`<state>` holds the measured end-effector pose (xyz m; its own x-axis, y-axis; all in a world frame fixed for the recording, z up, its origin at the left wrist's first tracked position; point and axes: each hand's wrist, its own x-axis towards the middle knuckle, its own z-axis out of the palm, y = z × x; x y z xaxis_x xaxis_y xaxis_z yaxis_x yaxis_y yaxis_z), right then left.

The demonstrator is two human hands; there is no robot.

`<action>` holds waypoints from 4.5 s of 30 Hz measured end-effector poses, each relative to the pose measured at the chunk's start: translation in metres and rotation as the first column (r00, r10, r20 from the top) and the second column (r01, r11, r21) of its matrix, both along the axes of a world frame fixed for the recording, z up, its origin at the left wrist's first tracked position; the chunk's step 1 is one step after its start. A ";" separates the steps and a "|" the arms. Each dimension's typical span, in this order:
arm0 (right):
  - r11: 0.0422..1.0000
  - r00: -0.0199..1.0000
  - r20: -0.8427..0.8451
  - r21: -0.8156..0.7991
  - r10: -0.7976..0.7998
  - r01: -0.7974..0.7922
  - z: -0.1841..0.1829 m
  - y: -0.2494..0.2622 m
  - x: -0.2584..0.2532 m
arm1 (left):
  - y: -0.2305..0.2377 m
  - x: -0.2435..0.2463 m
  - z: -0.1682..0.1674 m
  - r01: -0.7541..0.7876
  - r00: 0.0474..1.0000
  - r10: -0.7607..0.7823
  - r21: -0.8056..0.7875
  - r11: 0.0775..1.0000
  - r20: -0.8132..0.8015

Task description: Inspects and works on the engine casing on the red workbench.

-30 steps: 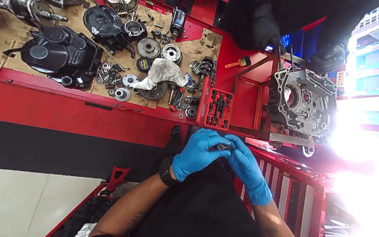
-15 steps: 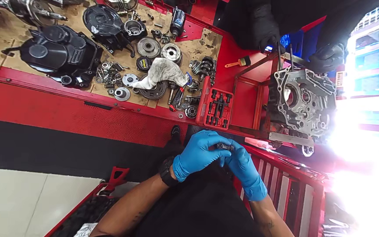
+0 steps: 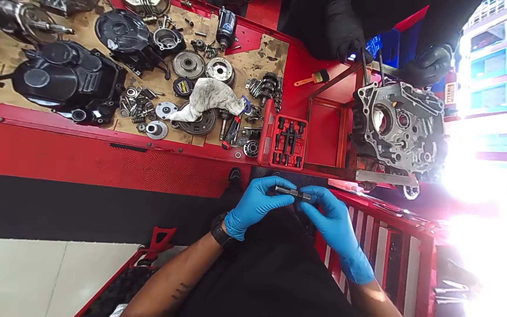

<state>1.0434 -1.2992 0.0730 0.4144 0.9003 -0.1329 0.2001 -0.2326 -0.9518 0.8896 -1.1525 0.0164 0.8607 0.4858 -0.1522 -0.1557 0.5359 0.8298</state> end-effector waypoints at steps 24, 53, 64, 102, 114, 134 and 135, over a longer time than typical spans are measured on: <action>0.657 0.773 0.590 -0.490 -0.233 0.573 -0.213 0.131 0.076 | 0.033 -0.057 -0.001 0.070 0.880 0.027 0.186 0.980 -0.474; 0.948 0.473 -0.880 0.119 -0.037 0.296 -0.109 0.077 0.033 | 0.049 -0.052 0.010 -0.081 0.901 0.127 0.126 0.989 -0.414; 0.939 0.640 -0.729 -0.011 -0.242 0.342 0.023 0.015 0.028 | 0.026 -0.005 0.018 -0.092 0.935 0.133 0.137 0.986 -0.329; 0.862 0.761 -0.619 0.477 0.193 0.170 0.181 -0.020 0.382 | -0.116 0.363 0.166 -0.141 0.976 0.200 0.446 0.884 -0.087; 0.903 0.809 -0.561 0.419 0.174 0.096 0.163 -0.006 0.359 | -0.125 0.346 0.166 -0.322 0.941 0.338 0.410 0.853 0.036; 0.954 0.913 -0.388 0.299 0.122 0.000 0.149 0.000 0.331 | -0.139 0.331 0.164 -0.498 0.804 0.579 0.380 0.780 -0.134; 0.951 0.917 -0.371 0.309 0.144 -0.024 0.149 0.000 0.332 | -0.136 0.329 0.165 -0.484 0.818 0.556 0.346 0.804 -0.147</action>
<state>1.3749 -1.2995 0.2222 0.3056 0.9521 0.0081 -0.1887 0.0689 -0.9796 1.2187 -1.2890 0.1813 0.4220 0.9011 -0.0992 -0.1297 0.1684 0.9772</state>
